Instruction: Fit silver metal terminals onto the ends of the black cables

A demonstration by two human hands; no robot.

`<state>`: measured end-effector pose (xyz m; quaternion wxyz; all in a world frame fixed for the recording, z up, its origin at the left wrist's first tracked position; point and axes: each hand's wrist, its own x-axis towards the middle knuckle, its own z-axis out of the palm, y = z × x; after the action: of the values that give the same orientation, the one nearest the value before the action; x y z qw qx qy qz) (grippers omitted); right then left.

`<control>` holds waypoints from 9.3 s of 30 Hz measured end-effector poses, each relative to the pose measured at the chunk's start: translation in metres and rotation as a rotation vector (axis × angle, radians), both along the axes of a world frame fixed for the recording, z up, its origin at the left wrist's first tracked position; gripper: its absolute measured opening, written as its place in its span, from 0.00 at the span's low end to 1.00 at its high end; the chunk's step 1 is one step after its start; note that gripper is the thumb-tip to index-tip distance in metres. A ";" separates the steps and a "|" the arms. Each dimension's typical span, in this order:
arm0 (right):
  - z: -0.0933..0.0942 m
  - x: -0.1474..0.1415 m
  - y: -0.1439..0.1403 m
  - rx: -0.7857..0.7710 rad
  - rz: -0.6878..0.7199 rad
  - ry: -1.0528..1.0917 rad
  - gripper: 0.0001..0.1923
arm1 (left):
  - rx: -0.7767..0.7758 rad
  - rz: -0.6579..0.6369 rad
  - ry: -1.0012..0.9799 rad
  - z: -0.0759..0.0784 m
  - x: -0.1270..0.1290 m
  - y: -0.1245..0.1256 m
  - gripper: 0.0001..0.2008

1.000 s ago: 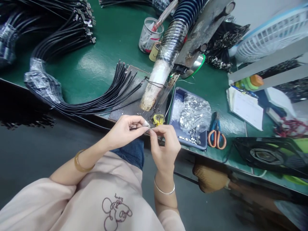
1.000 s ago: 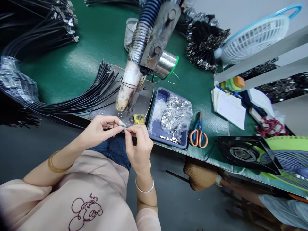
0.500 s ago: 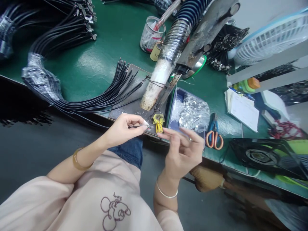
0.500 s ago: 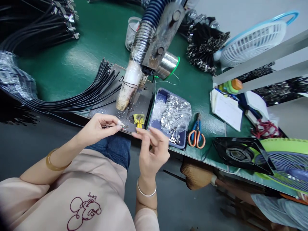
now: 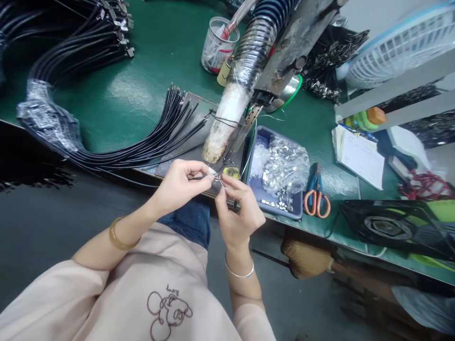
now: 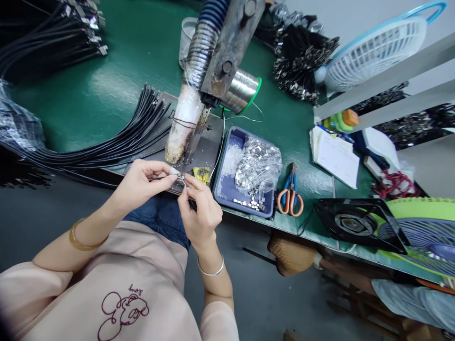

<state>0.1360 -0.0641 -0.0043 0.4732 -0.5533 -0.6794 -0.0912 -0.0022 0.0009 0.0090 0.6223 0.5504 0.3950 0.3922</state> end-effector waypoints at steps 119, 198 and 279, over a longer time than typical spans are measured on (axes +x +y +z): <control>0.005 0.004 -0.022 -0.314 0.061 0.049 0.07 | 0.953 0.028 0.507 -0.018 -0.018 -0.045 0.12; 0.006 -0.003 -0.013 -0.457 -0.001 0.535 0.12 | 0.685 0.138 0.273 -0.007 -0.003 -0.033 0.09; 0.021 0.005 -0.015 -0.476 0.032 0.356 0.20 | 0.654 -0.054 0.236 -0.004 -0.018 -0.029 0.06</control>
<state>0.1409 -0.0787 0.0169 0.4431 -0.6454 -0.5967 0.1765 -0.0205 -0.0284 0.0054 0.3733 0.7723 0.3031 0.4152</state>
